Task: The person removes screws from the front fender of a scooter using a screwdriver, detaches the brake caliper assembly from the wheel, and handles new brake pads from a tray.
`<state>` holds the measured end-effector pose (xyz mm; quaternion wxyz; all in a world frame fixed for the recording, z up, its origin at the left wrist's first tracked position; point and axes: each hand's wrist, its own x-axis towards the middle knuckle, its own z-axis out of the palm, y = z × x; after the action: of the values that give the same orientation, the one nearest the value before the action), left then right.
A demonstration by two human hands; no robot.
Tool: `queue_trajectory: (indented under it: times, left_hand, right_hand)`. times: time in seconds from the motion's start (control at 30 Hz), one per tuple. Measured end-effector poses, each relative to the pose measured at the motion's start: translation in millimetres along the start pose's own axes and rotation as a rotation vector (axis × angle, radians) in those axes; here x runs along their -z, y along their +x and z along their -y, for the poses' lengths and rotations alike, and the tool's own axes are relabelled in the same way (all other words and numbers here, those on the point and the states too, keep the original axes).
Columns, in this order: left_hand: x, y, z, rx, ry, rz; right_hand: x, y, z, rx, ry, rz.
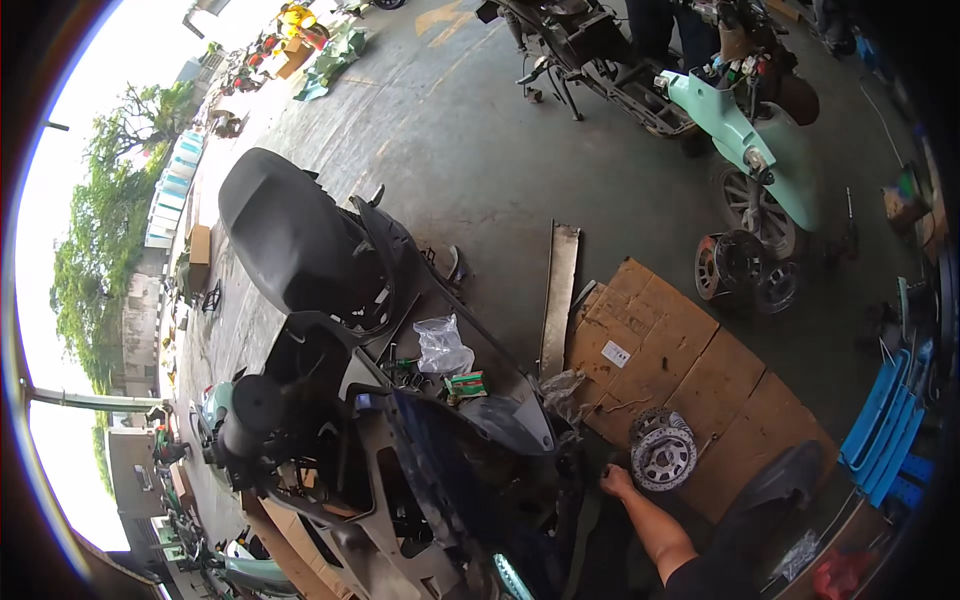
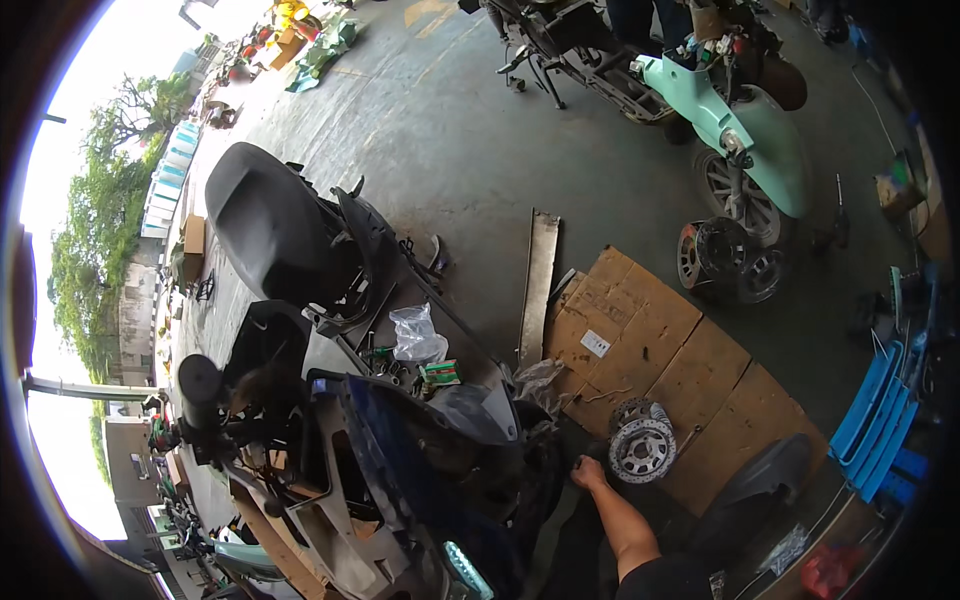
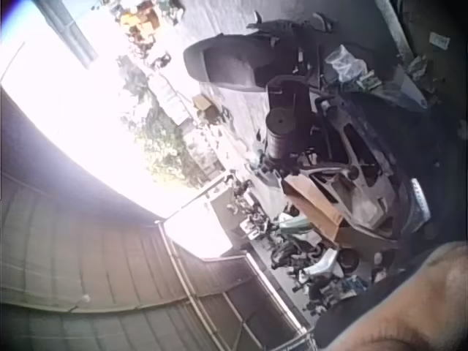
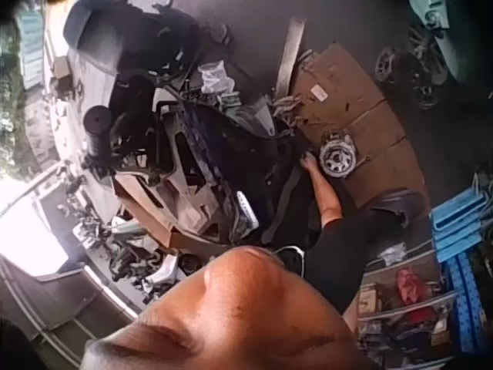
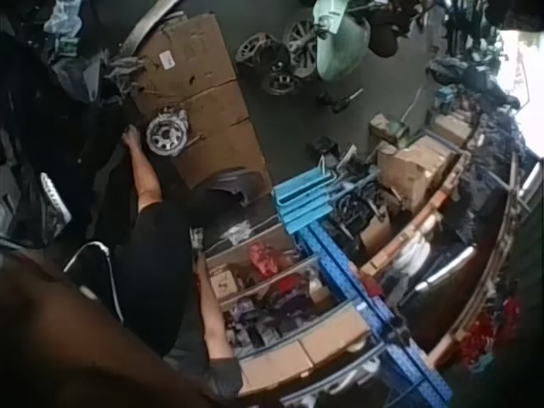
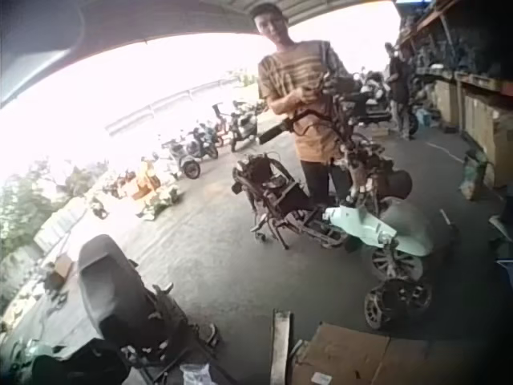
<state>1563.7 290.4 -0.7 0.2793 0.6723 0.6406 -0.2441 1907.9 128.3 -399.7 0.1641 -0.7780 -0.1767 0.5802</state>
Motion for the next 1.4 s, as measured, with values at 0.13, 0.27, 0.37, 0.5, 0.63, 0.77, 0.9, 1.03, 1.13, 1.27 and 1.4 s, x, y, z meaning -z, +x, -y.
queue_trajectory:
  times: [0.13,0.27,0.37,0.5,0.63,0.77,0.9,1.03,1.13,1.27,1.4]
  left_hand:
    - [-18,-76,57,-0.032,-0.174,-0.051]
    - [-88,-146,143,-0.013,-0.352,-0.139]
    - [-143,-216,246,0.082,-0.451,-0.202]
    - [-192,-293,374,0.227,-0.579,-0.307]
    - [-214,-332,434,0.308,-0.697,-0.409]
    - [-215,-358,446,0.276,-0.853,-0.478]
    - [-210,-379,431,0.279,-0.932,-0.642]
    - [-202,-388,435,0.379,-0.978,-1.042]
    - [-196,-392,449,0.430,-1.156,-1.126]
    - [-188,-389,460,0.684,-0.897,-1.209]
    - [-185,-374,476,0.910,-1.131,-1.506]
  right_hand:
    - [-9,-153,6,0.002,-0.073,-0.233]
    - [-27,-279,23,0.037,-0.437,-0.079]
    - [-61,-352,69,0.144,-0.956,0.462]
    - [-151,-462,167,0.432,-1.001,0.624]
    - [-270,-550,267,0.746,-0.370,0.789]
    - [-417,-625,317,0.629,0.189,0.819]
    - [-498,-662,318,0.589,0.201,1.080]
    - [-548,-660,324,0.677,0.007,1.089]
    - [-594,-670,319,0.273,0.009,1.345]
    - [-656,-696,319,0.170,-0.118,1.362]
    - [-709,-731,320,0.058,-0.181,1.401]
